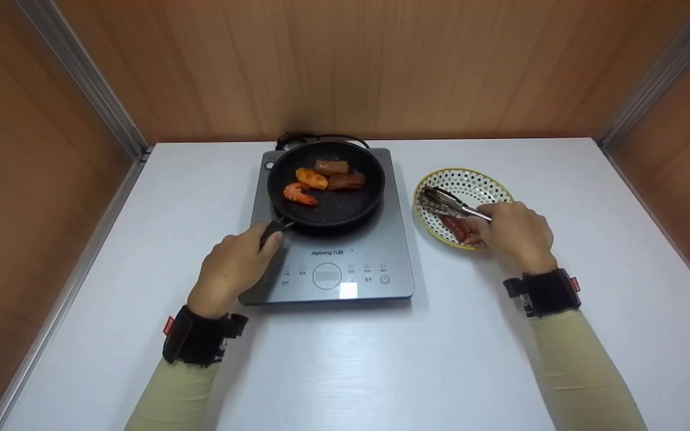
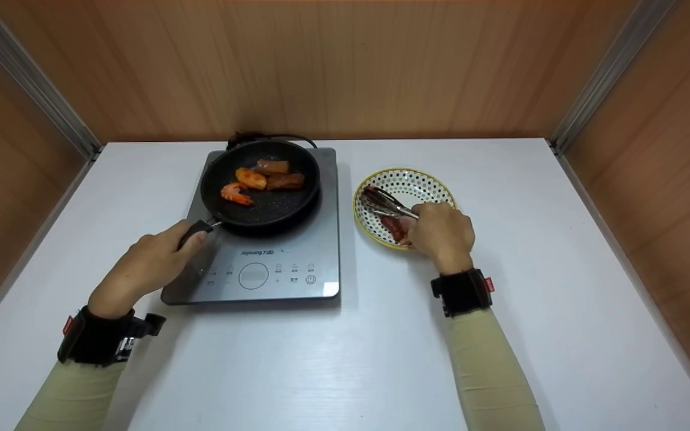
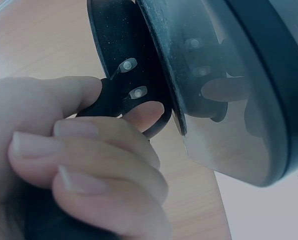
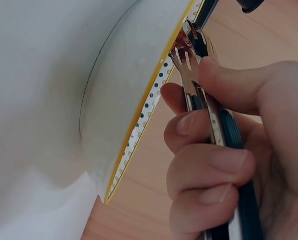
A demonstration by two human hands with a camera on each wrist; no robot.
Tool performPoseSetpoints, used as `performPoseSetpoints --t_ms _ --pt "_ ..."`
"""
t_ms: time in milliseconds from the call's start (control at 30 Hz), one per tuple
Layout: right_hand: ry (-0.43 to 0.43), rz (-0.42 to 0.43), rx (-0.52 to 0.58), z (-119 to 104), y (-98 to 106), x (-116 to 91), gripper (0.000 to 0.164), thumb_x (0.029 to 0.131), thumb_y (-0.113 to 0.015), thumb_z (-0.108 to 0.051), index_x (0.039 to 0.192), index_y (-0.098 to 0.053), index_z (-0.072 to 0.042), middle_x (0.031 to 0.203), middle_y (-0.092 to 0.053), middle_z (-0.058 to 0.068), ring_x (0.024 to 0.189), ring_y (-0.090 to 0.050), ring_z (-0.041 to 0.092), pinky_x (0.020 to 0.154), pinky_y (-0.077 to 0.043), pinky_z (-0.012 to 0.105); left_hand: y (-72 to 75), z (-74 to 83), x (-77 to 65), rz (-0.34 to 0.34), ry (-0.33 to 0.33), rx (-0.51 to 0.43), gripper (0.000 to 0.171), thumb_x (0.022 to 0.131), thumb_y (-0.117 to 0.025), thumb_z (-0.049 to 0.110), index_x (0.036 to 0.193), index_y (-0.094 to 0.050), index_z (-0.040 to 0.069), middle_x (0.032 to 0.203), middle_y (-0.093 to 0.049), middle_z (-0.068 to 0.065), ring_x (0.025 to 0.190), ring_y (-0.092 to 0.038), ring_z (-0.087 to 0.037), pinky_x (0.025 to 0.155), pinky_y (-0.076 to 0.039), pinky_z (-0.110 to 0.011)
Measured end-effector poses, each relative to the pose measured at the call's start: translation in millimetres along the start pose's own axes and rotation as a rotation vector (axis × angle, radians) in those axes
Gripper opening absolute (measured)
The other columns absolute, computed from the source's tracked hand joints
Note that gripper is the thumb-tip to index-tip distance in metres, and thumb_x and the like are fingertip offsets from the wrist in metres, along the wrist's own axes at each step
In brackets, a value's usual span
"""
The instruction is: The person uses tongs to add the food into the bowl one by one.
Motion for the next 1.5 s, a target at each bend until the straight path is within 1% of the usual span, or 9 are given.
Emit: performPoseSetpoints --t_ms 400,633,800,933,1067,1200,1333,1400,1500 --pt "0.004 0.017 0.011 1 8 -1 0.041 0.105 -0.066 -0.043 0.134 -0.074 -0.016 0.118 -0.072 0.027 0.101 -0.069 0.048 0.068 -0.050 0.060 0.2 0.4 0.1 -0.007 0.005 0.002 0.033 0.114 -0.047 0.042 0.108 -0.054 0.010 0.081 -0.057 -0.010 0.074 -0.056 -0.028 0.060 -0.038 -0.038" --pt "0.029 0.081 0.023 1 15 -2 0.036 0.105 -0.065 -0.043 0.129 -0.076 -0.019 0.106 -0.073 0.026 0.090 -0.069 0.046 0.062 -0.049 0.060 1.7 2.5 -0.8 -0.001 0.004 0.005 0.033 0.114 -0.048 0.043 0.111 -0.057 0.011 0.086 -0.061 -0.012 0.077 -0.058 -0.029 0.062 -0.041 -0.039" --pt "0.002 0.101 0.055 1 21 -4 0.038 0.104 -0.065 -0.045 0.131 -0.075 -0.020 0.099 -0.070 0.019 0.082 -0.060 0.037 0.057 -0.042 0.050 2.1 2.8 -1.3 -0.005 0.007 0.011 0.034 0.114 -0.047 0.043 0.112 -0.056 0.011 0.085 -0.060 -0.012 0.076 -0.058 -0.029 0.061 -0.040 -0.039" --pt "0.030 0.129 0.059 -5 27 -7 0.038 0.104 -0.065 -0.047 0.131 -0.076 -0.021 0.094 -0.069 0.017 0.079 -0.058 0.035 0.054 -0.039 0.046 2.3 2.7 -1.6 -0.006 0.008 0.004 0.034 0.114 -0.047 0.043 0.113 -0.057 0.011 0.085 -0.061 -0.012 0.075 -0.058 -0.029 0.061 -0.041 -0.039" --pt "0.084 0.176 0.064 -19 33 -11 0.039 0.104 -0.067 -0.047 0.131 -0.076 -0.021 0.094 -0.071 0.016 0.077 -0.059 0.033 0.054 -0.040 0.046 2.5 2.7 -0.9 -0.005 0.006 0.004 0.034 0.114 -0.047 0.043 0.113 -0.057 0.010 0.087 -0.061 -0.013 0.076 -0.058 -0.029 0.062 -0.040 -0.039" --pt "0.145 0.223 0.083 -42 36 -12 0.034 0.102 -0.070 -0.043 0.129 -0.078 -0.022 0.082 -0.068 0.009 0.072 -0.057 0.030 0.053 -0.038 0.042 2.6 1.8 0.3 -0.004 0.005 0.008 0.035 0.114 -0.047 0.044 0.114 -0.057 0.010 0.090 -0.062 -0.014 0.078 -0.059 -0.030 0.063 -0.040 -0.039" --pt "0.218 0.245 0.063 -72 38 -4 0.029 0.102 -0.071 -0.043 0.124 -0.080 -0.026 0.077 -0.066 0.004 0.072 -0.059 0.028 0.054 -0.042 0.045 1.9 -0.1 0.5 -0.004 0.010 0.011 0.035 0.114 -0.046 0.044 0.113 -0.055 0.010 0.089 -0.062 -0.014 0.077 -0.059 -0.030 0.062 -0.040 -0.039" --pt "0.255 0.239 0.035 -87 38 2 0.026 0.101 -0.071 -0.046 0.119 -0.080 -0.029 0.077 -0.066 0.002 0.072 -0.059 0.027 0.055 -0.044 0.047 1.8 -0.1 0.0 -0.007 0.014 0.011 0.034 0.114 -0.046 0.044 0.113 -0.055 0.010 0.088 -0.062 -0.014 0.077 -0.059 -0.030 0.061 -0.040 -0.039" --pt "0.307 0.225 -0.003 -106 36 12 0.024 0.101 -0.069 -0.049 0.110 -0.079 -0.028 0.076 -0.065 0.002 0.071 -0.060 0.027 0.057 -0.045 0.050 1.8 0.7 -0.4 -0.006 0.019 0.012 0.035 0.114 -0.046 0.044 0.113 -0.055 0.010 0.088 -0.062 -0.014 0.077 -0.059 -0.029 0.061 -0.040 -0.039"
Point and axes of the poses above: each hand's wrist, its own x-axis towards the middle knuckle, its own y-axis out of the back of the hand, z = x × y, the point moved 2 cm from there along x, towards the middle knuckle
